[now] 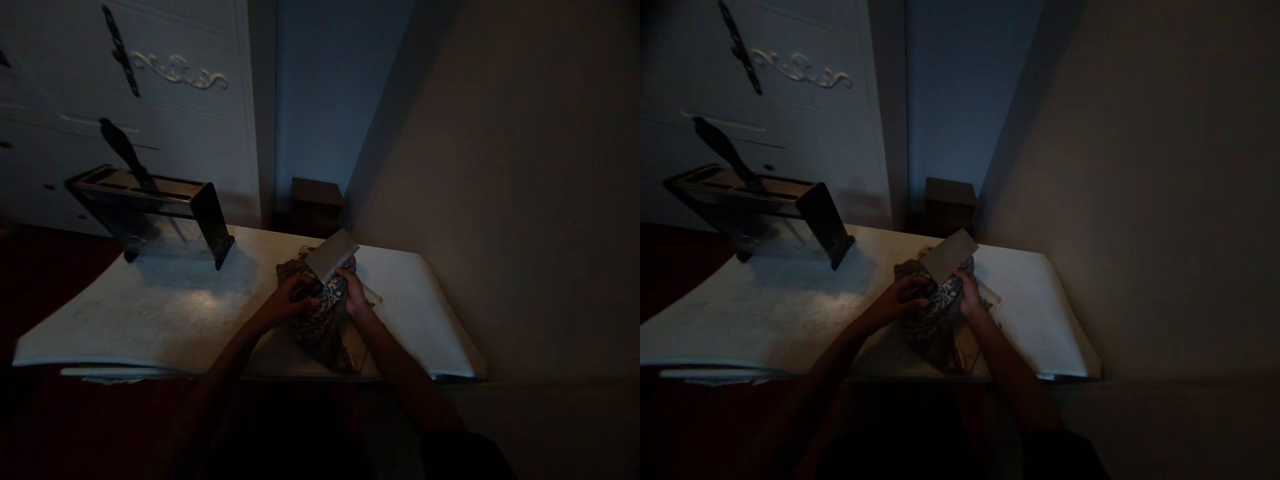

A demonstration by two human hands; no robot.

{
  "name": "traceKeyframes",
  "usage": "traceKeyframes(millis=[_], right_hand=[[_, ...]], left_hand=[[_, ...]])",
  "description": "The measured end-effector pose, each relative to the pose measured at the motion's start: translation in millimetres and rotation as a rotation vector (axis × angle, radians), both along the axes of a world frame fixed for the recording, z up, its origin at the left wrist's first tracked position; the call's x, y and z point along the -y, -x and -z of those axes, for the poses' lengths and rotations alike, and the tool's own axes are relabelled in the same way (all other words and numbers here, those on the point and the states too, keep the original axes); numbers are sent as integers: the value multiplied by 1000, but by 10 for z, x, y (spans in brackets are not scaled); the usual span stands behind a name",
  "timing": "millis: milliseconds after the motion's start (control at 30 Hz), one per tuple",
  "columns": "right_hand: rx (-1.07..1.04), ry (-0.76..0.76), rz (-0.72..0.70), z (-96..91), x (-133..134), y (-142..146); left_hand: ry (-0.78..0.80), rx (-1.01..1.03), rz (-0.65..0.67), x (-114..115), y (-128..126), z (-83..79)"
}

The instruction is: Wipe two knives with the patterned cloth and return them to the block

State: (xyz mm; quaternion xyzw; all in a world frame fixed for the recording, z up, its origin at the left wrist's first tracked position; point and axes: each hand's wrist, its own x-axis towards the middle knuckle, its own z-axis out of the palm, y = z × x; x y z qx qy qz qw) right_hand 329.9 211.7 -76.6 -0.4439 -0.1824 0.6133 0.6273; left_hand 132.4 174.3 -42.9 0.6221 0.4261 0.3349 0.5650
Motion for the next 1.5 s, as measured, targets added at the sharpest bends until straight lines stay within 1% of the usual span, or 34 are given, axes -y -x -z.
traceKeyframes(millis=[67,133,200,267,367,467,600,700,767,833,900,1000,1067,1133,1233,1367,1500], right_hand=[[22,-49,-19,-12,-26,-1],[44,-77,-18,-23,-45,-5],[60,-82,11,-26,-60,-18],[70,-73,44,-25,-71,-46],[93,-35,94,-45,-80,-115],[146,-43,194,-118,-84,-189],[282,-147,346,-250,-119,-215],[465,-234,378,-310,-170,-166],[642,-300,349,-315,-210,-122],[879,-396,265,-294,-255,-84],[1173,-542,154,-254,-303,-50],[1626,-781,-53,-201,-367,14],[1825,-879,-197,-194,-391,69],[1912,-926,-266,-210,-397,119],[1931,-970,-265,-242,-381,153],[1926,-970,-207,-221,-368,107],[1892,-878,-102,-133,-409,4]], left_hand=[[-6,-125,21,-149,-39,1],[-72,-229,50,-319,-88,34],[-124,-264,113,-480,-133,82],[-187,-284,146,-606,-171,129],[-336,-328,93,-715,-209,193],[-440,-381,9,-766,-227,268],[-435,-464,-73,-799,-229,376],[-453,-506,-98,-797,-233,427],[-480,-551,-84,-778,-242,428],[-489,-620,-48,-746,-255,396],[-481,-705,-10,-708,-272,340],[-474,-819,55,-667,-291,259],[-462,-886,87,-661,-292,236],[-442,-943,110,-668,-282,239],[-440,-973,142,-682,-261,255],[-458,-934,123,-676,-258,237],[-472,-871,69,-669,-269,231]])
